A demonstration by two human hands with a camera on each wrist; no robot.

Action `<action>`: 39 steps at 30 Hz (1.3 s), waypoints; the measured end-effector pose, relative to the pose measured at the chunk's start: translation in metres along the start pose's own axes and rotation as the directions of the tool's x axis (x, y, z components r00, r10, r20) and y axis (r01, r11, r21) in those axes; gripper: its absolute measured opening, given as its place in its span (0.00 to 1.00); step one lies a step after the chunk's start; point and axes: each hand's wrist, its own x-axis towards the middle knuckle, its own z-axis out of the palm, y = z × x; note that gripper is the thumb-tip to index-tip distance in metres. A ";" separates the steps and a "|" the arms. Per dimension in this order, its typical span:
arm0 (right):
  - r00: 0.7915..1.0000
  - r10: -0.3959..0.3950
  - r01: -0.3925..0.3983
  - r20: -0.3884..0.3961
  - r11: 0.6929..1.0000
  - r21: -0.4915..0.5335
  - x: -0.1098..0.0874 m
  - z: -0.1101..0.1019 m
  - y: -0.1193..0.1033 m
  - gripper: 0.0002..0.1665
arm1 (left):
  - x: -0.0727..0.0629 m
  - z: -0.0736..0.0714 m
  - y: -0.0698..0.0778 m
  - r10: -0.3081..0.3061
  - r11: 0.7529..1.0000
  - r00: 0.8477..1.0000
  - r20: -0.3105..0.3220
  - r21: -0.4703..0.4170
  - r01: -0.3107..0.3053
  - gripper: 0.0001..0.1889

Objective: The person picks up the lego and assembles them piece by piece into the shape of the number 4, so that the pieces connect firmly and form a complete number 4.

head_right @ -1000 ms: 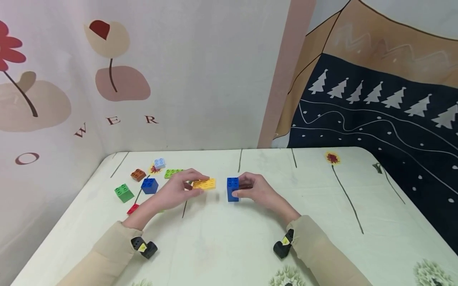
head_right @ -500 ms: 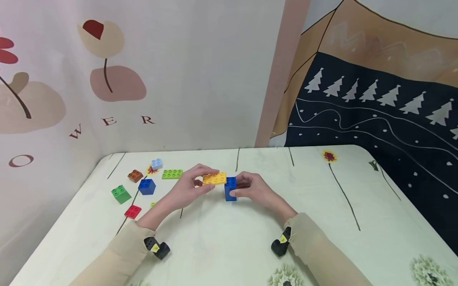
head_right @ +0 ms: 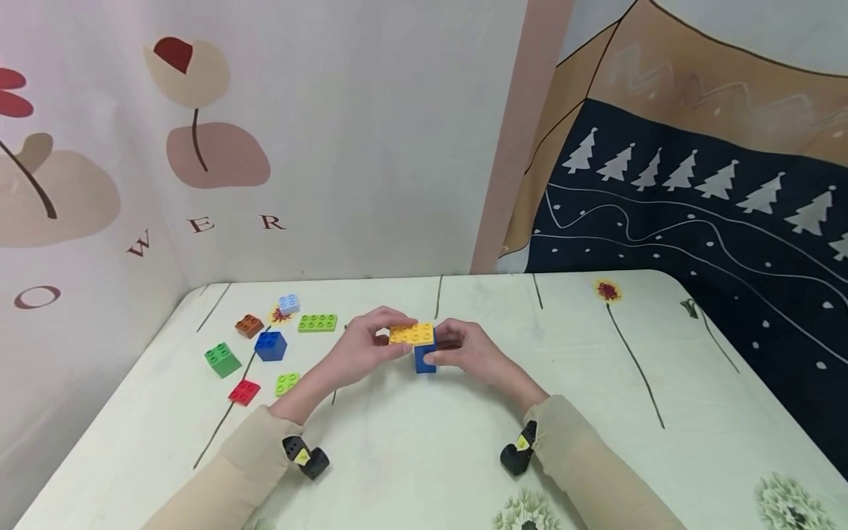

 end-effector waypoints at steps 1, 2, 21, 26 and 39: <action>1.000 -0.001 0.001 0.001 1.000 0.001 0.000 0.000 0.000 0.20 | 0.000 0.001 0.000 -0.007 1.000 1.000 0.000 -0.012 0.007 0.19; 1.000 -0.001 0.001 0.002 1.000 0.002 0.000 0.000 0.000 0.20 | 0.001 0.001 0.000 -0.012 1.000 1.000 -0.002 -0.019 0.012 0.19; 1.000 0.009 -0.009 0.001 1.000 -0.020 0.002 -0.001 0.001 0.20 | 0.005 0.004 0.001 -0.048 0.998 0.998 -0.027 -0.047 0.047 0.16; 1.000 0.011 -0.011 -0.001 1.000 -0.027 0.002 0.000 0.000 0.20 | 0.005 0.004 -0.001 -0.047 0.998 0.999 -0.027 -0.050 0.045 0.16; 1.000 -0.002 0.003 0.029 0.999 -0.034 0.004 -0.005 -0.002 0.21 | 0.010 0.000 0.009 -0.071 0.996 0.997 0.023 0.052 0.069 0.17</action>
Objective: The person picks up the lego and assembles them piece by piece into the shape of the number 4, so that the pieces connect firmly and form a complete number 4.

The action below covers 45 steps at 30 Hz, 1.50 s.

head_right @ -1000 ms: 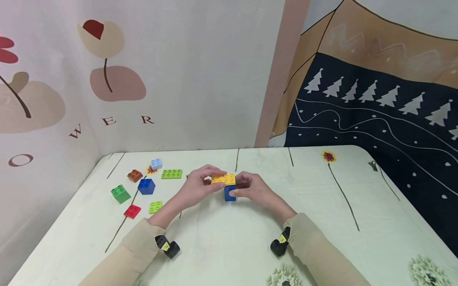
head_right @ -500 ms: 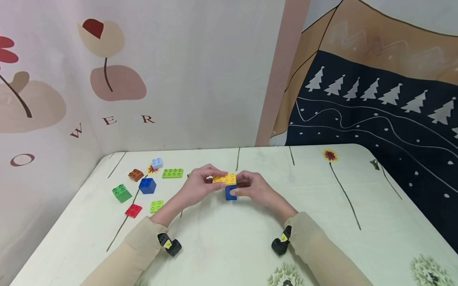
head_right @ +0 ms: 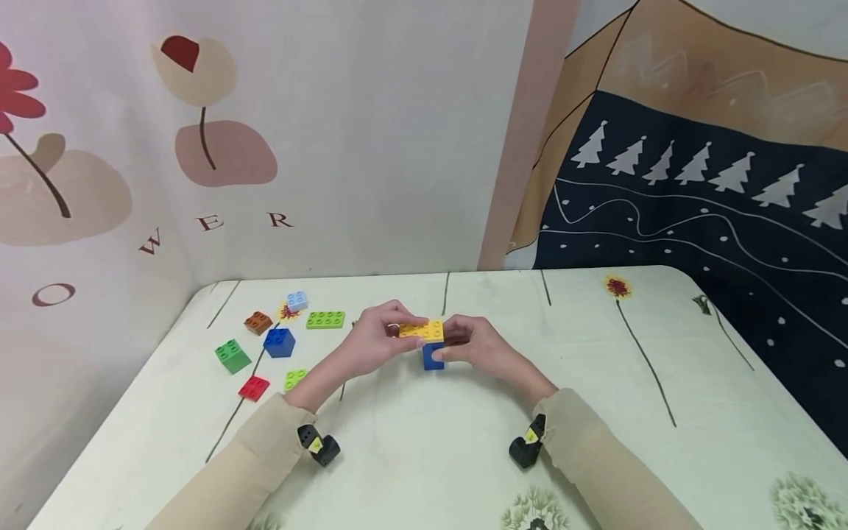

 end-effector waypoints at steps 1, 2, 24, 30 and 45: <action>1.000 0.001 -0.001 0.001 1.000 -0.001 0.000 0.000 0.000 0.21 | 0.000 -0.001 0.001 -0.003 1.000 1.000 0.006 0.012 0.003 0.17; 1.000 0.000 0.000 0.002 1.000 0.000 0.000 0.000 0.000 0.21 | 0.001 -0.002 0.002 -0.004 1.000 1.000 0.012 0.025 0.004 0.17; 1.000 0.026 -0.025 -0.017 0.999 0.019 0.006 0.007 -0.002 0.20 | 0.001 -0.011 0.007 0.008 0.996 0.999 0.032 0.092 -0.011 0.16; 0.999 0.046 -0.047 -0.017 0.999 -0.014 0.004 0.005 -0.004 0.21 | -0.001 -0.006 0.010 -0.006 0.996 1.000 0.017 0.092 0.004 0.16; 1.000 0.027 -0.027 -0.008 0.999 -0.030 -0.003 0.004 -0.004 0.21 | -0.021 -0.027 0.010 0.014 0.993 0.999 0.034 0.117 -0.017 0.30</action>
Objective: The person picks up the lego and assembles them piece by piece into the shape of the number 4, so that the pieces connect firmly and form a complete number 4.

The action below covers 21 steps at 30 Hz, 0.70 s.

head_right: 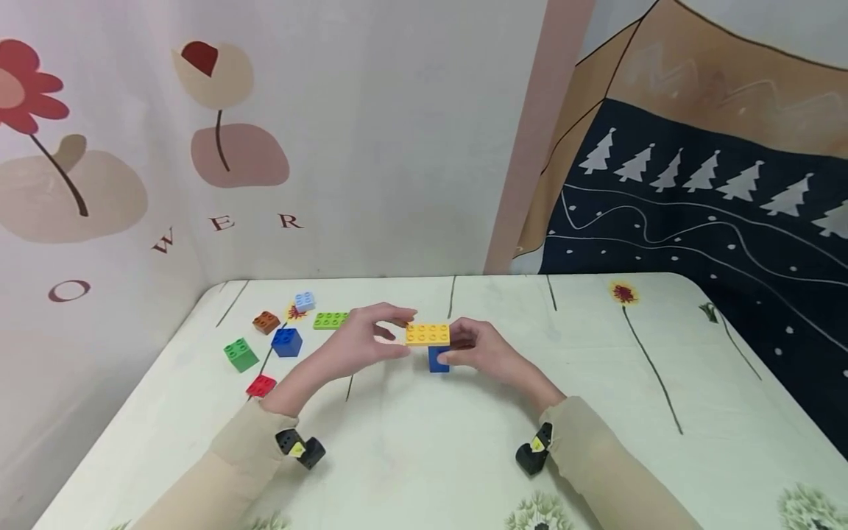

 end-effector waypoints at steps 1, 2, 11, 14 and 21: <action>1.000 -0.003 0.003 -0.003 1.000 -0.004 -0.001 0.000 0.000 0.21 | -0.004 -0.003 -0.001 0.008 1.000 1.000 -0.024 -0.011 -0.008 0.29; 1.000 -0.006 0.006 -0.006 1.000 -0.010 -0.001 0.001 -0.001 0.21 | -0.008 -0.007 -0.002 0.014 1.000 0.999 -0.048 -0.026 -0.015 0.29; 1.000 -0.005 0.004 -0.031 0.999 -0.051 -0.003 0.001 -0.007 0.21 | -0.035 -0.042 -0.022 0.010 0.995 0.972 -0.233 -0.094 -0.033 0.26; 0.999 0.002 -0.004 -0.032 0.999 -0.054 -0.004 0.000 -0.008 0.23 | -0.038 -0.055 -0.032 -0.005 0.995 0.961 -0.276 -0.097 -0.022 0.26; 1.000 -0.005 0.004 -0.025 1.000 -0.031 -0.004 -0.001 -0.005 0.31 | -0.046 -0.072 -0.052 -0.072 0.997 0.952 -0.298 -0.025 0.068 0.26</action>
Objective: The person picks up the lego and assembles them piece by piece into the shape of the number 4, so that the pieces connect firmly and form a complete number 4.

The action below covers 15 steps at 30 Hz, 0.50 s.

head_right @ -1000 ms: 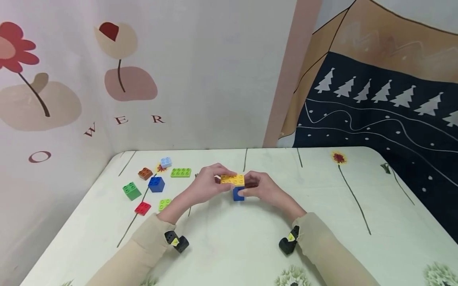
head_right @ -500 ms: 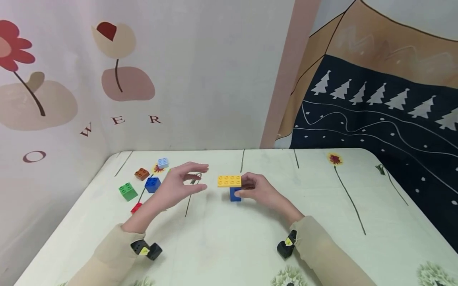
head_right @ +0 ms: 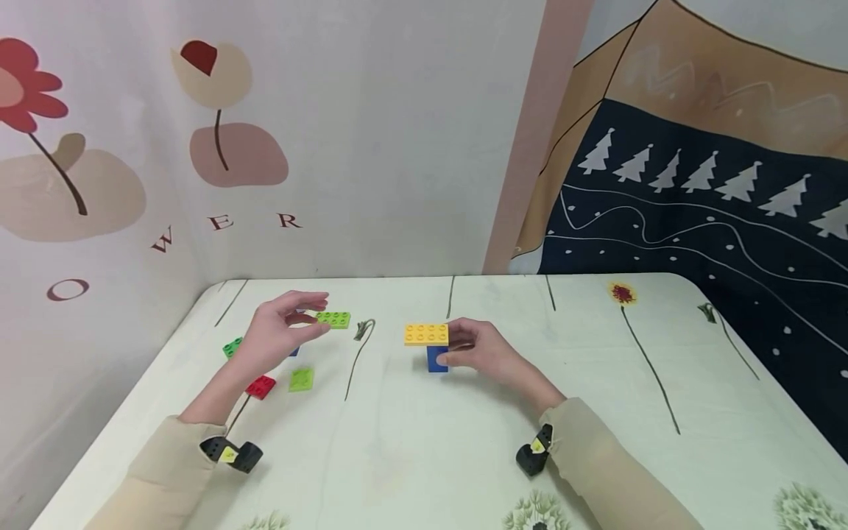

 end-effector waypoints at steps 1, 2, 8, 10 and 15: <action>1.000 -0.002 0.002 -0.002 1.000 0.006 0.000 0.000 0.001 0.32 | 0.000 0.000 -0.002 -0.011 1.000 1.000 0.004 0.011 0.011 0.26; 1.000 -0.006 0.006 -0.002 1.000 0.009 -0.001 -0.001 0.001 0.33 | 0.000 0.000 -0.004 -0.024 1.000 1.000 0.009 0.016 0.024 0.26; 1.000 -0.026 0.027 -0.017 0.997 0.073 -0.004 -0.002 0.001 0.36 | 0.004 0.006 -0.015 -0.058 0.998 0.997 0.047 0.039 0.057 0.25; 0.999 -0.039 0.041 -0.023 0.994 0.096 -0.004 -0.002 -0.001 0.36 | 0.008 0.009 -0.018 -0.037 0.996 0.998 0.049 0.079 0.033 0.25; 0.997 -0.064 0.069 -0.045 0.991 0.117 -0.003 0.001 -0.006 0.34 | 0.022 0.020 -0.026 -0.032 0.991 0.999 0.039 0.133 0.027 0.25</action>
